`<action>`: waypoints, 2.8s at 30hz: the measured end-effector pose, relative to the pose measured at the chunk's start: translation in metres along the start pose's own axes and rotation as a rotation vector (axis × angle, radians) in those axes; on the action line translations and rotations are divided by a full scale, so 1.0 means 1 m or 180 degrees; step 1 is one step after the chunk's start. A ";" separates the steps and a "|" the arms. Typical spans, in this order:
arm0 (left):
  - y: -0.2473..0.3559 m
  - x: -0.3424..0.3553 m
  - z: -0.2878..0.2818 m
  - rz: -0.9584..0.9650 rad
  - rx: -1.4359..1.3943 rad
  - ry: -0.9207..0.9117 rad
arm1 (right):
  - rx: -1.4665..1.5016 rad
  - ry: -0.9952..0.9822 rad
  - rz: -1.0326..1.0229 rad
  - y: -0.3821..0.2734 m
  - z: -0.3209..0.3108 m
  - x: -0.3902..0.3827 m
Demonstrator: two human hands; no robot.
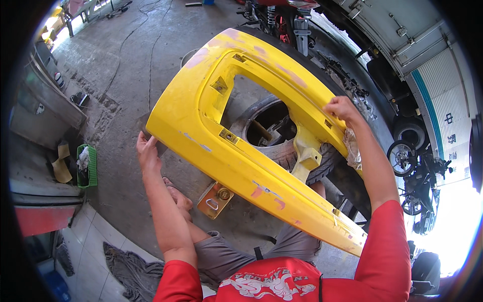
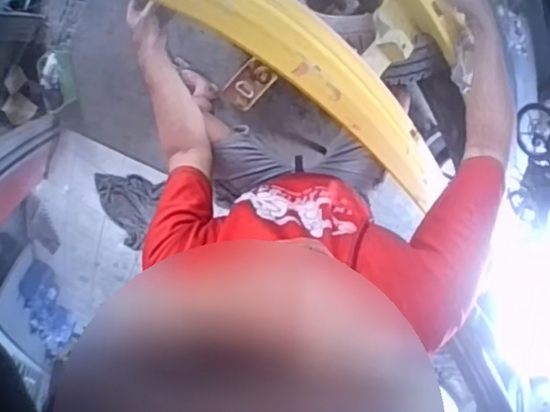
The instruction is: The person sits on the floor and sands a yellow car bumper with a sanding block, then wipes the surface with a cloth. The person repeatedly sands and wipes different sections of the bumper throughout the clip.
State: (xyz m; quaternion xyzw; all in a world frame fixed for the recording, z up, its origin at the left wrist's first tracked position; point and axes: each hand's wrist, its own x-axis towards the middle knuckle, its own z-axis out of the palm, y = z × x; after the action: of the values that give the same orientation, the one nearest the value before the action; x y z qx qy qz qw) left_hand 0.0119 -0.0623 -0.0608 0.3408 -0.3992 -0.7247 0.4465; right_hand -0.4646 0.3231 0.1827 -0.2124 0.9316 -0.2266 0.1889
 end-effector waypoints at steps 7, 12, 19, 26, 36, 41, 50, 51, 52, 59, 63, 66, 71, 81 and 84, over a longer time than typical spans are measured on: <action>-0.001 0.001 -0.004 0.0146 0.0246 0.0087 | 0.0069 0.0037 -0.0420 -0.051 0.041 0.044; 0.006 -0.003 -0.008 -0.0014 0.0264 0.0217 | -0.0194 0.0274 -0.0572 -0.008 0.024 0.026; 0.002 -0.002 -0.008 0.0066 0.0188 0.0000 | 0.0275 0.0342 0.0045 0.034 0.001 -0.019; 0.000 -0.001 -0.003 0.0053 0.0161 -0.0018 | 0.0406 0.0110 -0.0174 -0.027 0.024 0.020; -0.002 -0.001 -0.009 -0.0069 0.0192 0.0093 | 0.0328 0.0058 0.0224 0.003 -0.002 -0.010; -0.010 0.004 -0.003 0.0038 -0.0037 -0.0166 | 0.0580 -0.0116 0.0277 -0.009 0.002 0.003; -0.010 0.004 -0.008 -0.0016 0.0175 0.0023 | 0.0366 -0.0398 0.0166 -0.033 0.008 0.033; -0.010 0.005 -0.010 -0.0034 0.0299 0.0113 | 0.0384 -0.0430 0.0141 -0.026 0.005 0.028; -0.009 0.005 -0.012 0.0022 0.0241 0.0015 | 0.0352 -0.0369 0.0243 -0.017 0.001 0.021; -0.010 0.004 -0.008 0.0078 0.0150 -0.0105 | 0.0276 0.0032 -0.0153 0.029 -0.017 -0.005; -0.004 -0.002 -0.011 -0.0031 0.0238 -0.0044 | -0.1197 0.1279 -0.1326 0.088 -0.015 -0.054; -0.004 -0.003 -0.020 -0.0068 0.0313 0.0003 | -0.1432 0.1567 -0.1339 0.135 0.009 -0.083; -0.024 0.007 -0.020 -0.0074 0.0034 -0.0289 | -0.0967 0.1276 -0.1174 0.105 0.040 -0.079; -0.036 0.010 0.021 0.0084 -0.0694 -0.1486 | -0.1024 0.1735 -0.2484 -0.171 0.162 0.028; -0.031 0.002 0.016 0.0038 -0.0597 -0.1445 | -0.0848 0.1699 -0.2396 -0.143 0.146 0.003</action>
State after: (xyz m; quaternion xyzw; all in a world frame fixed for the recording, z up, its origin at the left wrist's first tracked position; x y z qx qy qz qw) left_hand -0.0142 -0.0512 -0.0817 0.1238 -0.4223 -0.8139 0.3793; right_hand -0.3570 0.1562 0.1330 -0.4917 0.8268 -0.2045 -0.1809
